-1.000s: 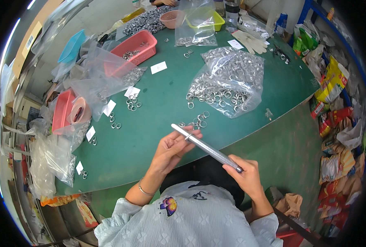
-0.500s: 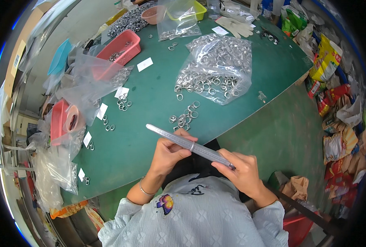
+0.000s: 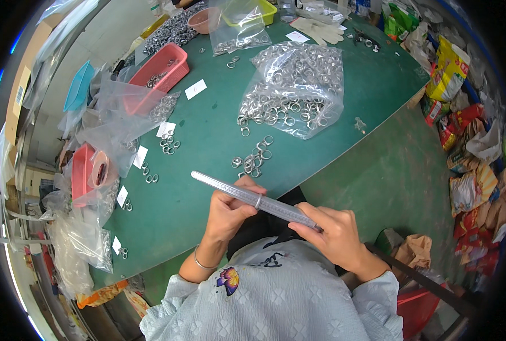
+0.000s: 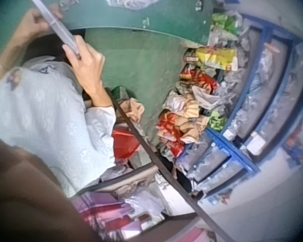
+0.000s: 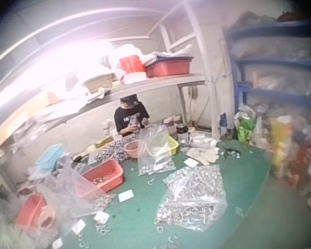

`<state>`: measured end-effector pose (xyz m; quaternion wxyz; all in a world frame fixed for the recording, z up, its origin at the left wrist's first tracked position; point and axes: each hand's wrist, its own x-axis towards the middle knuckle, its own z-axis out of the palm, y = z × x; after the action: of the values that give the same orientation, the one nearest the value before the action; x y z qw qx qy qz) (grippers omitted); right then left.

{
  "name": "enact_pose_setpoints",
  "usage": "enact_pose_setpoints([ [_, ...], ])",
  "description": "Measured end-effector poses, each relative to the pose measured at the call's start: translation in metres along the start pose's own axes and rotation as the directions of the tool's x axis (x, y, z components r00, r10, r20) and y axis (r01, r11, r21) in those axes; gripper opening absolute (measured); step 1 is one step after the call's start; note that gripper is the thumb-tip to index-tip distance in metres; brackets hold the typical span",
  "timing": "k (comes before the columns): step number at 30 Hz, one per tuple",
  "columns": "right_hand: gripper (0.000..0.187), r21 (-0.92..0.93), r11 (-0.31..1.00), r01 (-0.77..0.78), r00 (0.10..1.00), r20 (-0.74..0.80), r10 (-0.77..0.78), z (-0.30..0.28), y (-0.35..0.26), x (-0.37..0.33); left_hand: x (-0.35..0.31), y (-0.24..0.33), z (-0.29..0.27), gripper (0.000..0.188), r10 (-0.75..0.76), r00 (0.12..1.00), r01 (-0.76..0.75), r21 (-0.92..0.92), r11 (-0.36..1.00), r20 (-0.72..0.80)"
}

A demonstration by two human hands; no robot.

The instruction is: The person files small metal rings on a green workbench using a metal file. They pick up individual rings, file them, and place them back on the table. The camera shakes significantly throughout the task.

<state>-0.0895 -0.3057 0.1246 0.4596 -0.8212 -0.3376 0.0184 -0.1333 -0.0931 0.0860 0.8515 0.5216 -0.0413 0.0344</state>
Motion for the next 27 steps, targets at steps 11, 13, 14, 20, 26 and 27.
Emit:
enact_pose_setpoints([
  [11,0.024,0.056,0.998,-0.018,0.996,0.092,0.013,-0.004,-0.003,0.0,0.001,-0.003,-0.005,0.032,0.017,0.999,-0.017,0.002,1.0,0.038],
  [13,0.023,0.128,0.99,-0.058,0.991,0.13,0.042,-0.005,-0.003,0.0,0.003,-0.005,-0.006,0.034,0.05,0.996,-0.051,0.003,0.999,0.067],
  [14,0.022,0.169,0.981,-0.092,0.986,0.155,0.065,-0.006,-0.004,0.001,0.003,-0.003,-0.005,0.034,0.05,0.997,-0.05,0.005,0.999,0.063],
  [20,0.021,0.273,0.944,-0.184,0.963,0.242,0.118,-0.011,-0.009,0.002,0.003,0.002,-0.002,0.035,0.053,0.996,-0.052,-0.011,0.999,0.078],
  [26,0.023,0.236,0.963,-0.131,0.983,0.157,0.095,-0.001,-0.007,-0.003,0.004,0.002,-0.001,0.033,0.074,0.994,-0.073,-0.017,0.997,0.076],
  [27,0.023,0.188,0.979,-0.079,0.993,0.102,0.061,0.003,-0.006,-0.005,0.004,0.002,-0.001,0.033,0.074,0.995,-0.073,-0.014,0.997,0.07],
])
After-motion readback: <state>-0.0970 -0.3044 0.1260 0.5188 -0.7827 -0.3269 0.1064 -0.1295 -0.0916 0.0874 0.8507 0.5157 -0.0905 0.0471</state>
